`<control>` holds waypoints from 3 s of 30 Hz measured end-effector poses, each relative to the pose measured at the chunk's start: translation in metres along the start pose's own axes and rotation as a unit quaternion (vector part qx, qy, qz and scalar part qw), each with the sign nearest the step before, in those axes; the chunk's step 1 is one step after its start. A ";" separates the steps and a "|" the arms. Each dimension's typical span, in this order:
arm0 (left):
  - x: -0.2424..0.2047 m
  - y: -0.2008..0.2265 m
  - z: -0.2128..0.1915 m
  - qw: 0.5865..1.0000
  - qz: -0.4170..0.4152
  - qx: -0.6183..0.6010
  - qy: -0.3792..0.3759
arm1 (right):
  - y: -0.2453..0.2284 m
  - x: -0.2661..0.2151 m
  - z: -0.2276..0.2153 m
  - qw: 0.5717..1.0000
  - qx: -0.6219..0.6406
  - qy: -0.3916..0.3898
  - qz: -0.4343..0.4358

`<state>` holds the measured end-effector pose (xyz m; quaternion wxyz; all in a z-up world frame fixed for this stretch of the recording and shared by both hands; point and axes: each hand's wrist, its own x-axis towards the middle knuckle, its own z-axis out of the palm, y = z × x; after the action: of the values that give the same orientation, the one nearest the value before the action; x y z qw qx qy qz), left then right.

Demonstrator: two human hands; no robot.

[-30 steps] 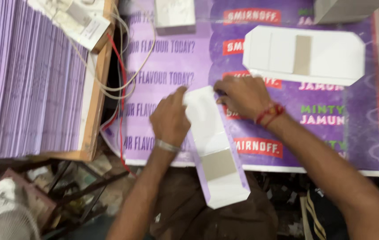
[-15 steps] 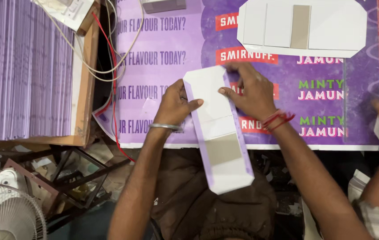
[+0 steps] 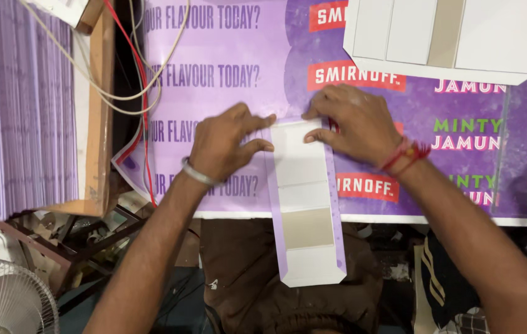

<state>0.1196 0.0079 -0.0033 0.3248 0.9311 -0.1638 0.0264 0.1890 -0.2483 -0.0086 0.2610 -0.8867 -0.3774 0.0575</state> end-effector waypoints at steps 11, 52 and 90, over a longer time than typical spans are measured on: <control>-0.006 0.011 0.023 0.995 -0.068 -0.005 0.076 | -0.013 -0.028 0.024 0.974 -0.127 0.176 -0.068; -0.056 0.106 0.037 0.995 0.017 0.094 -0.025 | -0.140 -0.227 0.077 0.802 0.417 0.248 0.350; 0.004 0.000 0.036 0.971 -0.101 -0.033 0.212 | 0.010 0.000 0.010 0.985 -0.055 0.105 0.128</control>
<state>0.1213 -0.0149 -0.0308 0.3841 0.9046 0.0029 0.1848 0.1923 -0.2504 -0.0225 0.2404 -0.9418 -0.2335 -0.0241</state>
